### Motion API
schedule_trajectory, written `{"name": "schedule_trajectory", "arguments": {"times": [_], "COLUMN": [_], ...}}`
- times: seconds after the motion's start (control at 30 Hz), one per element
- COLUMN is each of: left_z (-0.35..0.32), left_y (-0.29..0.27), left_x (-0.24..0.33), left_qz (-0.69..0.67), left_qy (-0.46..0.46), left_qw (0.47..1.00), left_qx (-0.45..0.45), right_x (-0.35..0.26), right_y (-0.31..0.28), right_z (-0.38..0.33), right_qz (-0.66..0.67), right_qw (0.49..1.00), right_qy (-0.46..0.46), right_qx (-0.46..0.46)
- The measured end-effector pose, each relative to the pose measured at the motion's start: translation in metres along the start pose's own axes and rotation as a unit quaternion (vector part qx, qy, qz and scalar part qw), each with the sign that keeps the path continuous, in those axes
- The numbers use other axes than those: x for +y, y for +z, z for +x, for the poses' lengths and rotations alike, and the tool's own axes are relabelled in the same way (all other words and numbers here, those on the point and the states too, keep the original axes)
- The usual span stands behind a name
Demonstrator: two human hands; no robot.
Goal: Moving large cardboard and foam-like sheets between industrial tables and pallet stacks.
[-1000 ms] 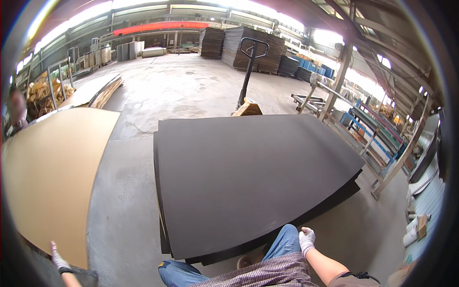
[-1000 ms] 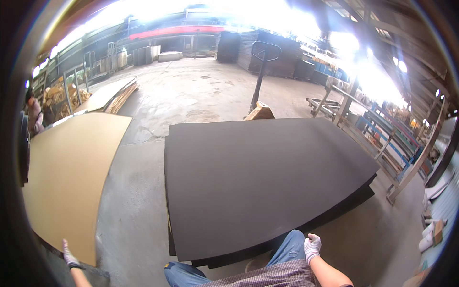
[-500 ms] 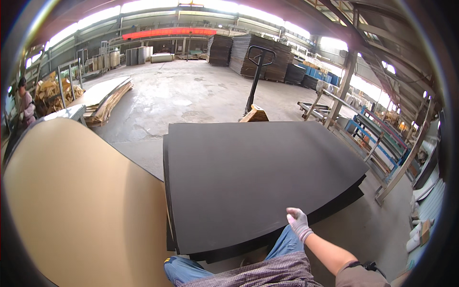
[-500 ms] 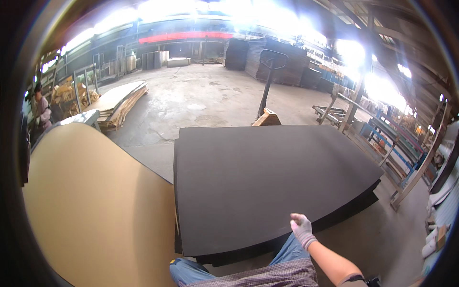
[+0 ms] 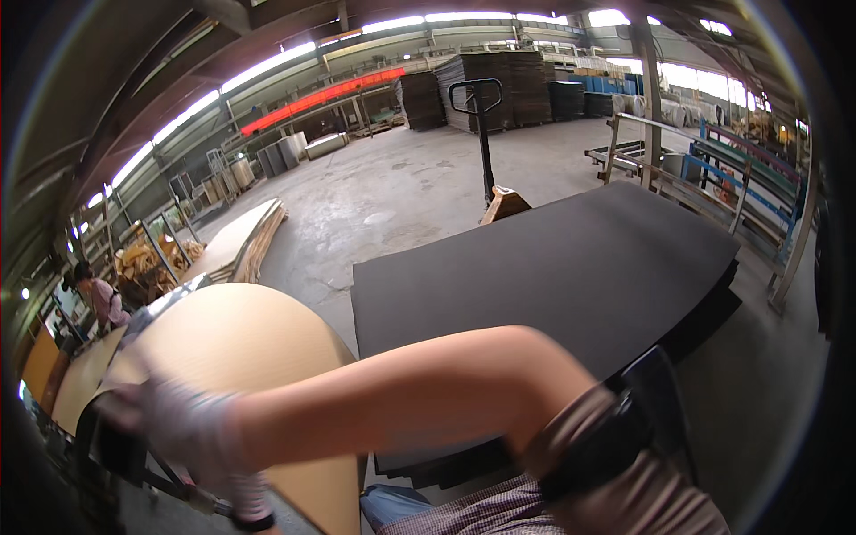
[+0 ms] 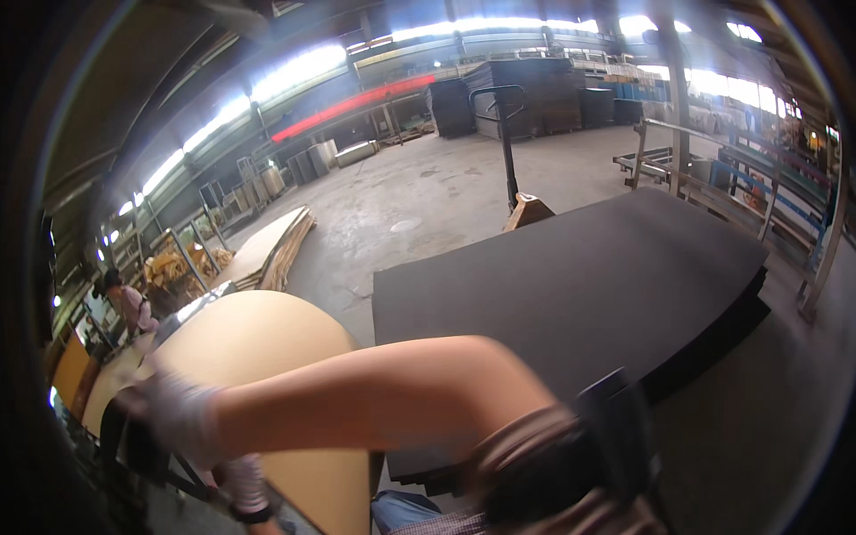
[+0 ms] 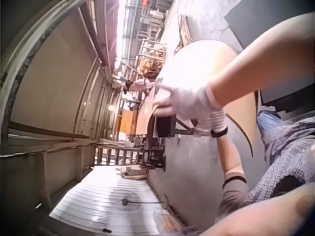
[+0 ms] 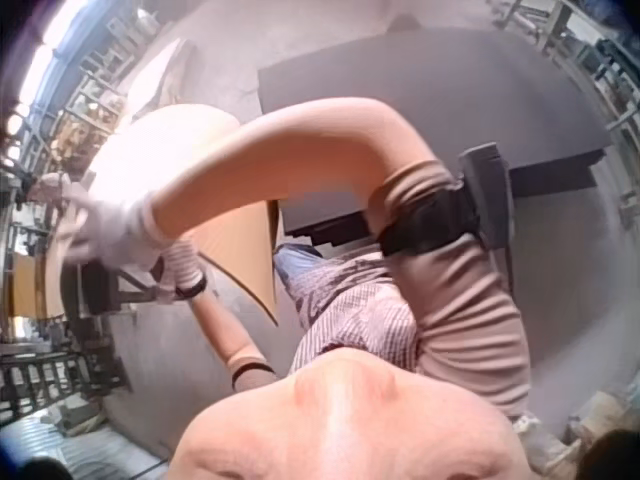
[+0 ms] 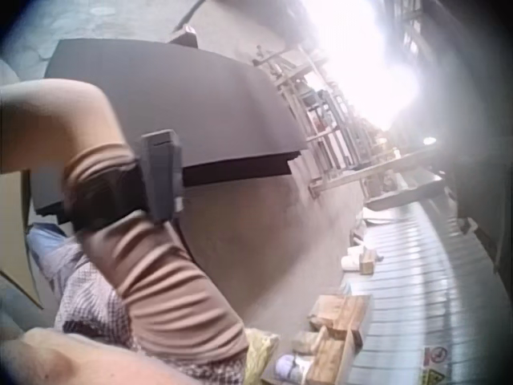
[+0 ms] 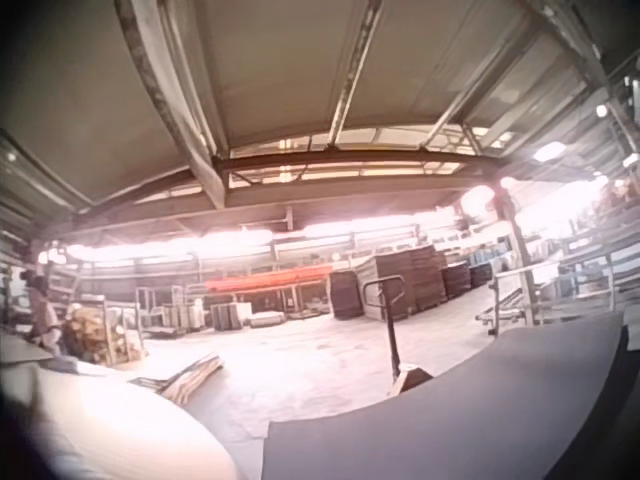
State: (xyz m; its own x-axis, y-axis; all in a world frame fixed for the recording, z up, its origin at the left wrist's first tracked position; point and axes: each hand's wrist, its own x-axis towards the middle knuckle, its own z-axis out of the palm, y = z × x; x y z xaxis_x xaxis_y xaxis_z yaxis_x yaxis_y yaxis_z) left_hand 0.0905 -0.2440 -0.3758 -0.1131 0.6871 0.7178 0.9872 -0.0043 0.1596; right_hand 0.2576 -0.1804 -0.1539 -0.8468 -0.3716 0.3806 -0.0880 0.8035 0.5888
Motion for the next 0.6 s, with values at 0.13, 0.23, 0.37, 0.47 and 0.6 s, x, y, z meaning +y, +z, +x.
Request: {"name": "schedule_trajectory", "arguments": {"times": [0.13, 0.23, 0.37, 0.47, 0.6], "left_z": [0.036, 0.043, 0.034, 0.021, -0.052], "left_y": [0.052, 0.054, 0.099, 0.118, 0.146], "left_x": [0.184, 0.255, 0.269, 0.272, 0.239], "left_qz": [0.077, -0.144, -0.138, -0.035, -0.042], "left_qy": [0.282, 0.117, 0.14, 0.152, 0.14], "left_qw": [0.951, 0.961, 0.961, 0.953, 0.94], "left_qx": [-0.097, -0.203, -0.195, -0.259, -0.308], "right_x": [-0.008, 0.119, 0.316, 0.235, -0.002], "right_y": [0.007, -0.064, -0.036, -0.024, 0.113], "right_z": [0.12, -0.018, -0.295, -0.508, -0.679], "right_qz": [-0.18, -0.015, 0.107, -0.11, 0.25], "right_qw": [0.964, 0.97, 0.916, 0.837, 0.483], "right_qy": [0.14, 0.235, 0.302, 0.492, 0.754], "right_qx": [0.139, 0.059, 0.241, 0.214, 0.368]}}
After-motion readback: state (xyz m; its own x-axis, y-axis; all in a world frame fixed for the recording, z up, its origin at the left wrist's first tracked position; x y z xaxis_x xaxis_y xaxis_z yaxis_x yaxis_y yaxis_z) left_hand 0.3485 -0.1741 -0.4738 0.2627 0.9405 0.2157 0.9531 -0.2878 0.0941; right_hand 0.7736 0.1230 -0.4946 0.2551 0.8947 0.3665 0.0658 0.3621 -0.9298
